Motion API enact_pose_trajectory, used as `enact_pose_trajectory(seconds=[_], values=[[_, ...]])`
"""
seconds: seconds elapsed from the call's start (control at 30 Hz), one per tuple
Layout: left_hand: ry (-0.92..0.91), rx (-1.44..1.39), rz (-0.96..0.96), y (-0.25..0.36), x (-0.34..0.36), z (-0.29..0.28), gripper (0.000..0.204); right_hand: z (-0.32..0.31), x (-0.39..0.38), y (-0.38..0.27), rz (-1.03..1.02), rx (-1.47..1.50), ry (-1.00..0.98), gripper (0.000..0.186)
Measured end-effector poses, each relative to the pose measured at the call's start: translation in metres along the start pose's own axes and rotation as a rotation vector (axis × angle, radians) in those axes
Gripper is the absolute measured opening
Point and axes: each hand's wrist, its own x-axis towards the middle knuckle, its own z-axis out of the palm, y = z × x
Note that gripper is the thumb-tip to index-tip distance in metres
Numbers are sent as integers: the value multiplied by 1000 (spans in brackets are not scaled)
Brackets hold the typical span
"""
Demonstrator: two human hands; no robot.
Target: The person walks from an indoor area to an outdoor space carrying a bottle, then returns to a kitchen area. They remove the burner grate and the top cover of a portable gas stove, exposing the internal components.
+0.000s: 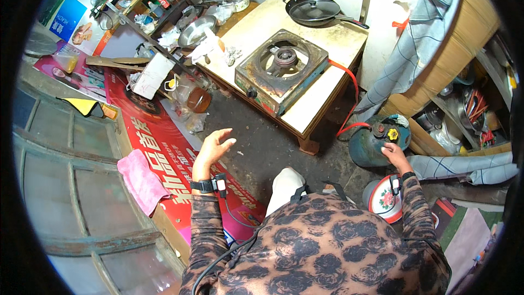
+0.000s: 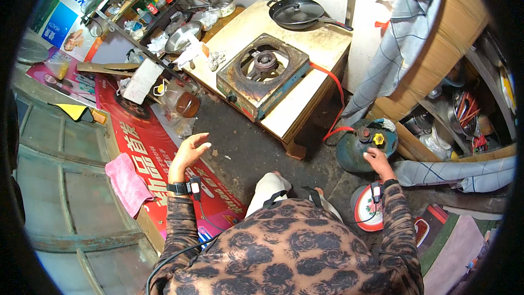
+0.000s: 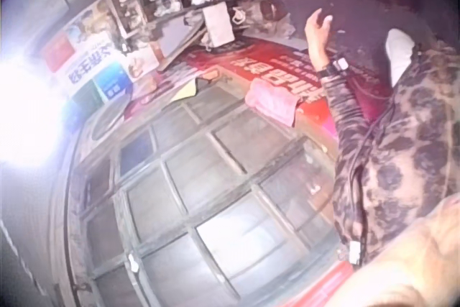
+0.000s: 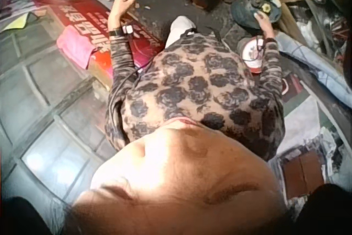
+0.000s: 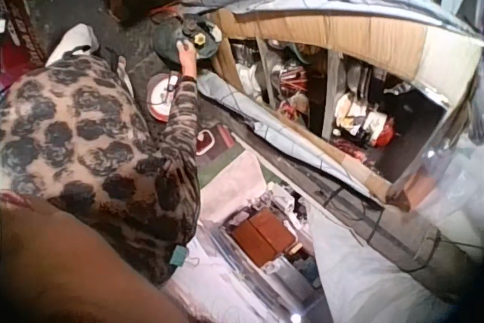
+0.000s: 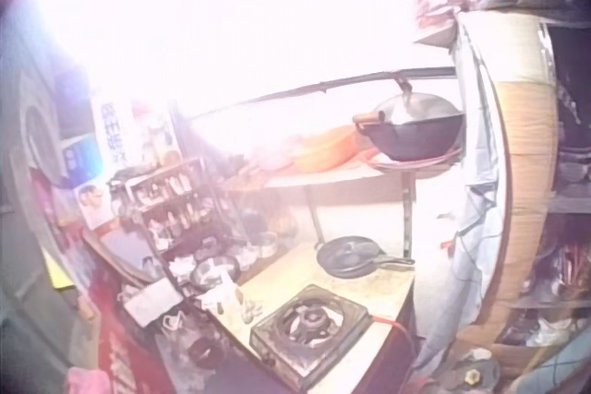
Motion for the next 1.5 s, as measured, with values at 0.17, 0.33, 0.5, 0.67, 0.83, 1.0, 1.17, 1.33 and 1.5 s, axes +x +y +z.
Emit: enact_pose_trajectory(seconds=[0.17,0.33,0.5,0.67,0.83,1.0,1.17,1.33,1.5], values=[[62,175,88,-18,77,-46,44,81,39,-89,72,163,-272,42],[30,261,247,-40,192,-97,44,174,81,-176,90,277,-316,50],[-99,13,152,-68,291,-124,50,246,111,-242,175,396,-279,61],[-244,-105,149,-82,379,-117,48,286,126,-263,268,651,-185,69],[-373,-173,118,-72,450,-79,57,303,151,-266,289,934,-86,30],[-692,-261,-180,-48,507,-47,46,303,167,-268,258,954,-117,65],[-689,-289,-376,-36,537,-12,47,297,170,-278,252,908,-151,70],[-689,-430,-470,-31,545,-2,46,295,174,-288,234,890,-184,68],[-723,-491,-417,-30,539,-5,42,296,173,-286,262,931,-166,65]])
